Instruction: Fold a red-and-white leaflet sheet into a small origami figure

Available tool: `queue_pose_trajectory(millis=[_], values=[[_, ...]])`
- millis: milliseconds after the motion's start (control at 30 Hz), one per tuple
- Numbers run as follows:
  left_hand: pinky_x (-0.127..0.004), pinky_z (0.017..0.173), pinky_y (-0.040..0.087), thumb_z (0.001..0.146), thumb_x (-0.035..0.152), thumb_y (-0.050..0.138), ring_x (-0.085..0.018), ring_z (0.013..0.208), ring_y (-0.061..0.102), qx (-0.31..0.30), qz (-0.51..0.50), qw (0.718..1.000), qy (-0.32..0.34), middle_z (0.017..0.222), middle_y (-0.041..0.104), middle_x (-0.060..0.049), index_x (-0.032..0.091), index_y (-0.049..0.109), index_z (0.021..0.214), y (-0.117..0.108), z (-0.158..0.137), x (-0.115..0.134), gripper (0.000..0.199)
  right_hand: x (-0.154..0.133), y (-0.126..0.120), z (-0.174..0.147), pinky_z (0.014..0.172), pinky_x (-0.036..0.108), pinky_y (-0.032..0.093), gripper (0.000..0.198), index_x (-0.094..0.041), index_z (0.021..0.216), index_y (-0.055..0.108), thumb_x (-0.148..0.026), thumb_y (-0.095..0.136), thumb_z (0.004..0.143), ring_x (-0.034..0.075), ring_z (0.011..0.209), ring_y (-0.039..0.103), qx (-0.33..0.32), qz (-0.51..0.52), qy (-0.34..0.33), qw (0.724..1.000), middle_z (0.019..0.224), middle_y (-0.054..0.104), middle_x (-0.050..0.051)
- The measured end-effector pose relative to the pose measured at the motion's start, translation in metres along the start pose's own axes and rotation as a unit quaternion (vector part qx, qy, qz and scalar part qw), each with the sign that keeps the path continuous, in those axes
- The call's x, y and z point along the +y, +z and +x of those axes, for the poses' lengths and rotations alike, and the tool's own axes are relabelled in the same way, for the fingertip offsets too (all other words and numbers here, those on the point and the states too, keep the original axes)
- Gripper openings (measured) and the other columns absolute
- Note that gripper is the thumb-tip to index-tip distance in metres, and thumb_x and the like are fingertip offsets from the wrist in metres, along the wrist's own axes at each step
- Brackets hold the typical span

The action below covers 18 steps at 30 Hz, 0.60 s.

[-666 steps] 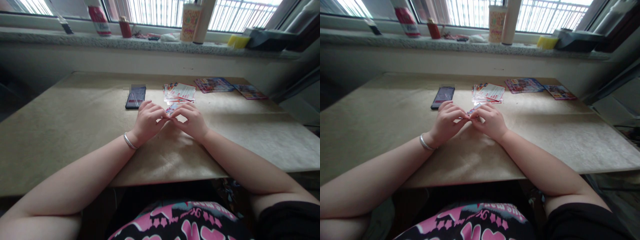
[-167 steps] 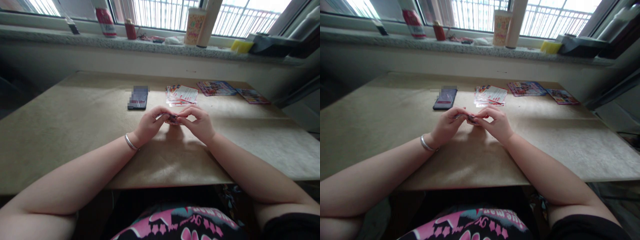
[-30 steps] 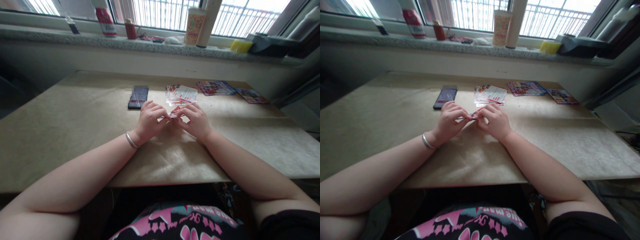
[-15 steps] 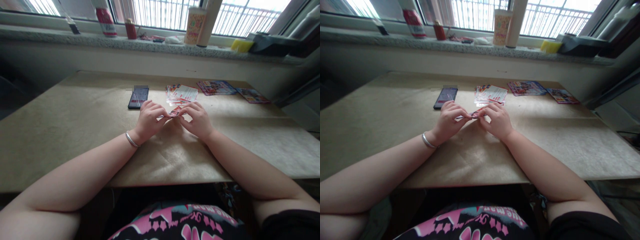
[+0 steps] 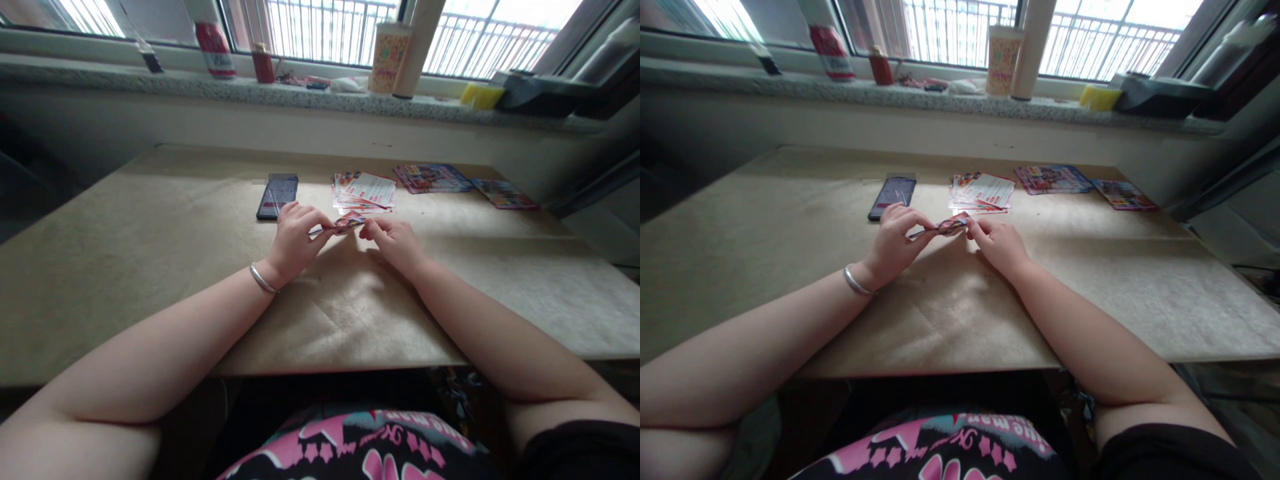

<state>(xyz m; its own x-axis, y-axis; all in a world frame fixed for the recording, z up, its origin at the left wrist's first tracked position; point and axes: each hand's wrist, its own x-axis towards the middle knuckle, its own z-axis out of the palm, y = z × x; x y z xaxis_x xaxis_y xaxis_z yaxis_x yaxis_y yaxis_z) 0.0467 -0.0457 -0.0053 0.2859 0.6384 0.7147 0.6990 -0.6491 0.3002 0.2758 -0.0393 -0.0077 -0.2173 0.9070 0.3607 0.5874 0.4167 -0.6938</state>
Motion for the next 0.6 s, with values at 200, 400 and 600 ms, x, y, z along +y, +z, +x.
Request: queue_pose_trajectory(millis=[200, 400, 600], values=[[-0.04, 0.1, 0.039, 0.088, 0.025, 0.066, -0.017, 0.087, 0.059, -0.013, -0.034, 0.999, 0.022, 0.085, 0.069, 0.0, 0.023, 0.069, 0.081, -0.001, 0.0, 0.001, 0.008, 0.008, 0.006, 0.007, 0.062, 0.029, 0.05, 0.058, -0.019, 0.078, 0.069, -0.074, 0.053, 0.082, 0.016, 0.064, 0.063, -0.013, 0.184, 0.074, 0.98, 0.076, 0.072, 0.005], [-0.049, 0.113, 0.033, 0.082, 0.012, 0.066, -0.025, 0.129, 0.045, 0.013, -0.016, 1.0, 0.013, 0.137, 0.052, -0.001, 0.027, 0.074, 0.077, -0.001, -0.003, 0.003, 0.018, -0.002, 0.003, 0.01, 0.057, 0.027, 0.047, 0.049, -0.02, 0.076, 0.065, -0.069, 0.064, 0.074, 0.015, 0.067, 0.062, -0.026, 0.229, 0.101, 0.968, 0.077, 0.072, 0.005], [-0.05, 0.113, 0.041, 0.079, 0.005, 0.058, -0.028, 0.14, 0.036, -0.014, -0.076, 0.997, -0.027, 0.148, 0.033, -0.005, 0.022, 0.071, 0.086, 0.005, -0.007, -0.005, 0.023, -0.002, 0.005, 0.011, 0.054, 0.026, 0.043, 0.036, -0.021, 0.076, 0.062, -0.056, 0.071, 0.071, 0.014, 0.067, 0.06, -0.001, 0.244, 0.096, 0.965, 0.073, 0.07, 0.003]])
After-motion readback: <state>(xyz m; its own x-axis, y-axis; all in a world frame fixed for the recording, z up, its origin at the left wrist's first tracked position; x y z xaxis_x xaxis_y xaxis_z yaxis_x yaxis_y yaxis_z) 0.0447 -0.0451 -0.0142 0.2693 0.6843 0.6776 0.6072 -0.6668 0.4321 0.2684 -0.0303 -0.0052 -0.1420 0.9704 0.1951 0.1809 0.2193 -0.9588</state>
